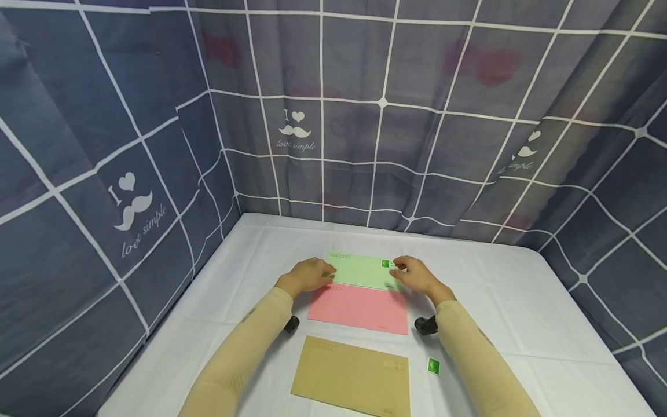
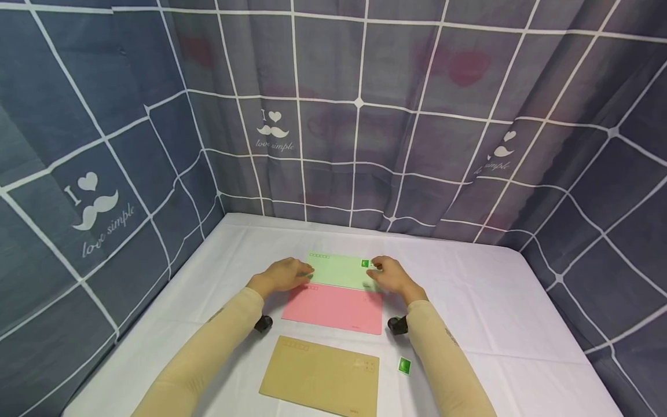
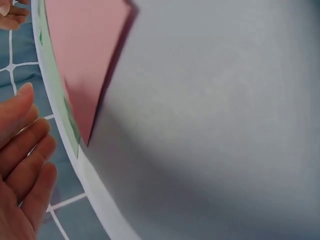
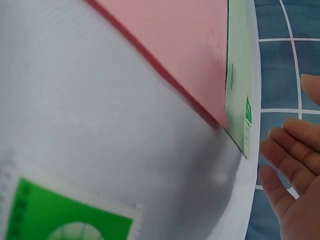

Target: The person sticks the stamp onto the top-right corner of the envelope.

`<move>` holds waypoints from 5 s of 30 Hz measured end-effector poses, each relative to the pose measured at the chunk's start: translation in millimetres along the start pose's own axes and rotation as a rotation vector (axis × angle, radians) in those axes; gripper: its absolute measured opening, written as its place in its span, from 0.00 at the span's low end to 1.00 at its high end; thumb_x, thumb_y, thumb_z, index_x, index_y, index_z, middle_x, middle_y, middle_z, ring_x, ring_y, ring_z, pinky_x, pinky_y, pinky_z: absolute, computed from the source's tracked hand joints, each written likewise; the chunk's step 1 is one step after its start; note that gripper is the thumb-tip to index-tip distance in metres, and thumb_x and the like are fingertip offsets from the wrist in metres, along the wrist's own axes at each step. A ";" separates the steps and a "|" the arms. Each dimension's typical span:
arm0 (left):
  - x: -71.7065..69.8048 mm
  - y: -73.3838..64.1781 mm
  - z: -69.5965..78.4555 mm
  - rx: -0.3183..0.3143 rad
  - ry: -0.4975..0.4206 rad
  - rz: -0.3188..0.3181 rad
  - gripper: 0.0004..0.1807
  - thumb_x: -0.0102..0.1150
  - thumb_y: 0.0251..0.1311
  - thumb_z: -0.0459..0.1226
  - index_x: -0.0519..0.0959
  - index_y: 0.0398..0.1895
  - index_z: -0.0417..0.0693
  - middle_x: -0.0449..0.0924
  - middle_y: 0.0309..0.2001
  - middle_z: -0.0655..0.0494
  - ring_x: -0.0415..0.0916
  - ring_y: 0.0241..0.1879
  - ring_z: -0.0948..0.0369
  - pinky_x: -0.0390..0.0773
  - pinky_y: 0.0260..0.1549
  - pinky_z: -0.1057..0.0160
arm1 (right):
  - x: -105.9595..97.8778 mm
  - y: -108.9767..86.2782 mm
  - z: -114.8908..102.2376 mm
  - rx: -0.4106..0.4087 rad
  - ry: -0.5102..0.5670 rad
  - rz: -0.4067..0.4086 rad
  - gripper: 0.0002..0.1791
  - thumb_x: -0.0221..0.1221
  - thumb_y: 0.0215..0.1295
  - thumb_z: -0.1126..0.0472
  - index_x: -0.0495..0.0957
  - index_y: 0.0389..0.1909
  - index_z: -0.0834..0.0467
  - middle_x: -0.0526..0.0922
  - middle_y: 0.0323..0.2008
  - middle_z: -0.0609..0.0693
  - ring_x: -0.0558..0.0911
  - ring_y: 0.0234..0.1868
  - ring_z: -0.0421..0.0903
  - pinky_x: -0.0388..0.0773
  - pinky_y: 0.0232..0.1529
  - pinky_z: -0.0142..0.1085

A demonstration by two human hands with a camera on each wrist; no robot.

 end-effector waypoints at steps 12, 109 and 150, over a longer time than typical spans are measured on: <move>0.0 -10.5 -0.9 0.036 -0.043 -0.010 0.19 0.64 0.64 0.43 0.84 0.57 0.50 0.82 0.60 0.54 0.74 0.66 0.51 0.71 0.67 0.51 | -5.4 -8.4 6.8 0.040 0.043 0.043 0.23 0.59 0.69 0.57 0.77 0.57 0.71 0.83 0.51 0.65 0.81 0.54 0.60 0.77 0.58 0.54; 16.3 -29.4 3.2 -0.033 -0.012 -0.097 0.27 0.77 0.50 0.45 0.84 0.56 0.52 0.81 0.61 0.54 0.75 0.60 0.54 0.73 0.65 0.53 | -14.1 -59.2 55.9 0.215 0.148 0.002 0.14 0.66 0.62 0.60 0.81 0.44 0.66 0.85 0.36 0.53 0.79 0.35 0.44 0.77 0.38 0.34; 16.6 -26.7 0.7 -0.019 -0.015 -0.088 0.27 0.76 0.51 0.45 0.84 0.57 0.52 0.81 0.62 0.55 0.74 0.61 0.54 0.73 0.66 0.52 | -11.7 -82.5 44.1 0.205 0.118 -0.086 0.12 0.71 0.52 0.67 0.81 0.37 0.64 0.81 0.31 0.51 0.76 0.32 0.44 0.76 0.35 0.34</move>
Point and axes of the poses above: each hand's wrist, its own y-axis towards the middle knuckle, its own x-axis out of the palm, z = x × y, the point moved 8 cm from there along y, towards the middle knuckle
